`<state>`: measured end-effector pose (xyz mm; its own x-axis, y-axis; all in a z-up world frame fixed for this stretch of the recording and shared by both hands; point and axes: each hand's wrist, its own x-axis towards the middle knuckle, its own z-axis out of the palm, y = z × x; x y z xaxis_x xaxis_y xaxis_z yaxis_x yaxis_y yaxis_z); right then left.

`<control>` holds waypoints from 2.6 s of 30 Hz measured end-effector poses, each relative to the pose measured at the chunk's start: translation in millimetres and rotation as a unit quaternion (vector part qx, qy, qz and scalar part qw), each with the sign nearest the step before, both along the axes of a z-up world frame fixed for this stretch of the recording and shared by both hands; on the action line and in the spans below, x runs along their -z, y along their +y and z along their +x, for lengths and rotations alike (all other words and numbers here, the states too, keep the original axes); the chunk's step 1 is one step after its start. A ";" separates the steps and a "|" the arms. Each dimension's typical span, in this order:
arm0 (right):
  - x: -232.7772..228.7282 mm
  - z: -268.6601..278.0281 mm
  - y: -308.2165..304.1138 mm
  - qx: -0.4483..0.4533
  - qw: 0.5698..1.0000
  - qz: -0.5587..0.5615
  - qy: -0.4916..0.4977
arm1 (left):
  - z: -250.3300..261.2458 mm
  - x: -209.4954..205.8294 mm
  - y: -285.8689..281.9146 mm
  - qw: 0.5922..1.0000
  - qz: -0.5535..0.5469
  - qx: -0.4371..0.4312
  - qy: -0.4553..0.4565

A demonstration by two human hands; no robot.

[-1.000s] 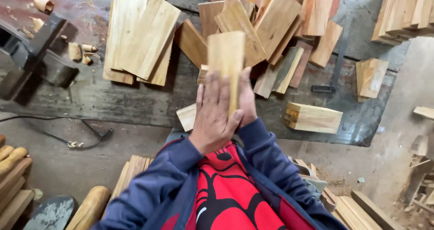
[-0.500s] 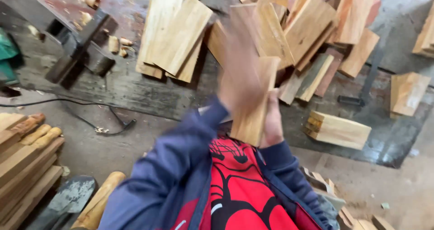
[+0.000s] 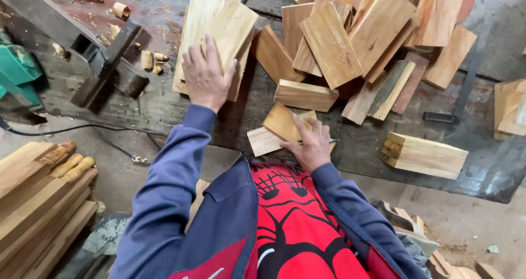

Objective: Measuring, marking, and sorting wooden blocks on a workbench

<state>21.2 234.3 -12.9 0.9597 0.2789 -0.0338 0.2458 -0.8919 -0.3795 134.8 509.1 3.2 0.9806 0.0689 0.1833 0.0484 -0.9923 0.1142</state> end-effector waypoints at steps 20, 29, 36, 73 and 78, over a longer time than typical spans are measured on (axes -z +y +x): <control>-157.9 95.2 -17.9 -0.189 0.971 -0.118 -0.091 | -89.7 -127.2 -45.5 0.209 -0.866 -0.277 0.361; -114.6 96.6 -61.1 -0.088 0.989 0.013 -0.119 | -88.6 -123.9 -67.3 0.389 -0.835 -0.188 0.342; -28.7 18.7 -3.2 0.251 0.657 0.605 0.374 | -87.9 -84.7 -125.9 0.680 -0.719 0.087 0.117; -12.7 -5.7 -38.4 0.048 0.963 0.127 0.232 | -138.6 -57.2 -48.5 0.381 -0.860 -0.323 0.103; -3.9 -12.2 -73.8 0.203 0.670 0.536 0.473 | -121.6 -75.4 -52.1 0.336 -0.866 -0.339 0.149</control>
